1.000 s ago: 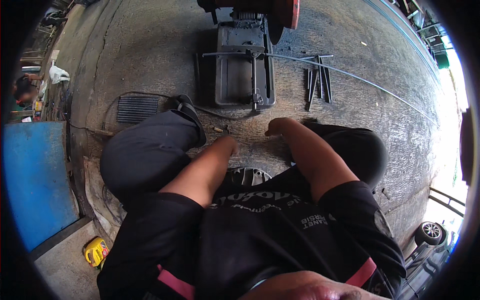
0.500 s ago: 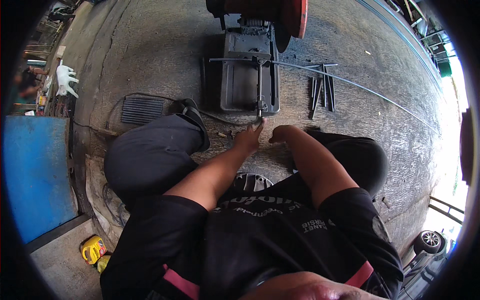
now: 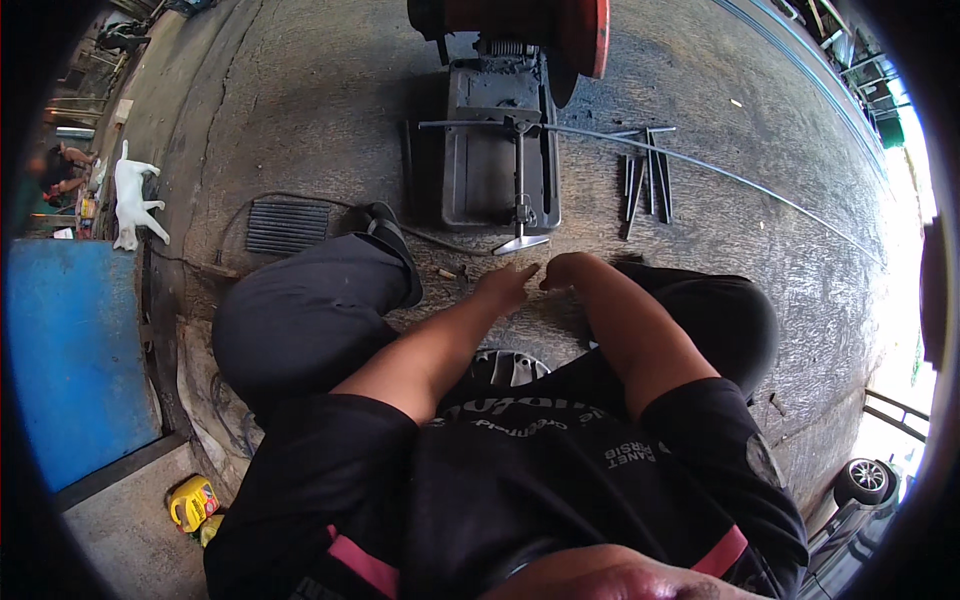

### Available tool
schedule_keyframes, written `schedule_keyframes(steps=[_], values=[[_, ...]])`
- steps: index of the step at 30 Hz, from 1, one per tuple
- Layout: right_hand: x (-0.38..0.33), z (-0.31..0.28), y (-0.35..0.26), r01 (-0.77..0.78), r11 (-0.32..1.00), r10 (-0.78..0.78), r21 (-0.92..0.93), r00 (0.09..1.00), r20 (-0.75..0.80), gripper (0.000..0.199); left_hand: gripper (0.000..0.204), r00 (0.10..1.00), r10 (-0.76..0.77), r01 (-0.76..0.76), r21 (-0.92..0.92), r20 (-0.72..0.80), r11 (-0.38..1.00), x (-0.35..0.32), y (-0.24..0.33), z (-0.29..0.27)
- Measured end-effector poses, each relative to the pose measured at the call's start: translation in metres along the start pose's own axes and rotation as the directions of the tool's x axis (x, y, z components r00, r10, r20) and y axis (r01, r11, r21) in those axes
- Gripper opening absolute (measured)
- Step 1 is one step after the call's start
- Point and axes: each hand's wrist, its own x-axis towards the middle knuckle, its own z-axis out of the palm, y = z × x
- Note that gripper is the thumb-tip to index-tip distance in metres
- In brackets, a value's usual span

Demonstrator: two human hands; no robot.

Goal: The person is using a chop saw to cut metal rods into specific lengths.

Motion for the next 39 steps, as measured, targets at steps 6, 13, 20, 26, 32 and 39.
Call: schedule_keyframes(steps=[6,13,20,26,32,39], values=[[-0.003,0.000,0.001,0.023,0.999,-0.023,-0.027,1.000,-0.012,0.056,0.068,0.948,-0.156,0.173,0.037,-0.278,0.984,-0.015,0.017,-0.019],[-0.010,-0.006,-0.004,0.035,0.999,-0.036,-0.013,0.996,-0.084,0.055,0.033,0.841,-0.153,-0.106,0.434,0.519,0.894,0.012,-0.063,0.019],[-0.007,-0.004,-0.003,0.093,0.992,-0.092,0.080,0.996,-0.023,0.055,0.051,0.993,0.079,-0.073,0.072,-0.084,0.995,0.000,0.008,-0.005],[-0.014,-0.010,-0.007,0.025,0.999,-0.025,-0.038,1.000,-0.001,0.056,0.067,0.984,-0.011,0.051,0.221,-0.175,0.974,-0.021,0.026,-0.023],[-0.012,-0.011,-0.010,0.010,1.000,-0.010,0.016,1.000,-0.020,0.051,0.066,0.954,-0.207,0.226,0.068,-0.216,0.972,0.005,0.000,0.001],[-0.003,-0.007,-0.002,0.015,1.000,-0.015,-0.005,1.000,0.008,0.057,0.051,0.721,-0.260,0.191,0.177,0.643,0.965,0.050,-0.047,0.039]])
